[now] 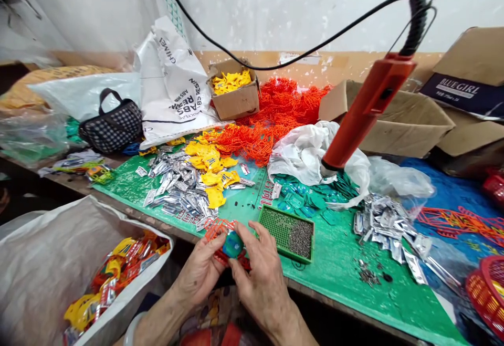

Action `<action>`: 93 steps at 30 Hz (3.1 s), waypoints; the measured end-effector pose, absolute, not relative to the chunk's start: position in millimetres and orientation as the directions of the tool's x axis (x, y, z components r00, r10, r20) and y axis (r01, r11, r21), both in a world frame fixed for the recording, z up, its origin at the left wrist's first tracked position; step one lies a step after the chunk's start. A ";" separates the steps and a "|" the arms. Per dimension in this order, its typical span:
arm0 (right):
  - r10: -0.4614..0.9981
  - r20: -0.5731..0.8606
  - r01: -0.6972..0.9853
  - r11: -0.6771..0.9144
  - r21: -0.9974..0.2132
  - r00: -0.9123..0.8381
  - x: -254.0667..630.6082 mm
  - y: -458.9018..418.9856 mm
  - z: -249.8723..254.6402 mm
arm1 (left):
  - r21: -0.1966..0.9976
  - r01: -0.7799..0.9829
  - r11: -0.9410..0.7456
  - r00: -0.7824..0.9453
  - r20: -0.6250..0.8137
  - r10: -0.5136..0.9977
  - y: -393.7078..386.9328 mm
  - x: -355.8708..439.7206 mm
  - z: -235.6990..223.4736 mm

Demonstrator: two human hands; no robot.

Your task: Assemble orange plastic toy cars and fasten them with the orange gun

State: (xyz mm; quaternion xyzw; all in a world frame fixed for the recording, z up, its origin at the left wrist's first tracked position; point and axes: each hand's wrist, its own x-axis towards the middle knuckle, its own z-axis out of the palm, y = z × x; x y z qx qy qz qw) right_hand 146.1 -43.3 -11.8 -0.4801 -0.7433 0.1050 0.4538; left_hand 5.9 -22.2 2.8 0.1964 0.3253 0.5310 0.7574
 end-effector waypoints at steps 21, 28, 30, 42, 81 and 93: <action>0.790 0.609 0.649 0.503 -0.570 -0.078 138.0 -41.0 -12.0 | 0.683 -0.677 0.273 0.055 -0.323 0.945 -26.1 13.7 -0.7; 0.759 0.650 0.592 0.519 -0.616 0.011 151.7 -36.9 -8.2 | 0.632 -0.720 0.286 0.059 -0.355 0.933 -25.5 18.3 5.2; 0.762 0.647 0.597 0.523 -0.608 -0.008 153.0 -36.9 -6.8 | 0.630 -0.719 0.295 0.064 -0.362 0.930 -26.2 18.7 5.0; 0.825 0.560 0.629 0.478 -0.614 -0.080 142.9 -36.1 -9.0 | 0.643 -0.703 0.303 0.068 -0.363 0.929 -30.6 16.3 -4.8; 0.610 0.722 0.403 0.602 -0.690 0.325 314.5 97.0 93.9 | 0.830 -0.417 0.371 0.141 -0.344 0.928 -30.0 2.9 2.6; 0.884 0.406 0.045 0.407 -0.912 0.231 231.2 88.8 106.5 | 0.825 -0.351 0.443 0.181 -0.404 0.897 -31.3 -7.1 -9.5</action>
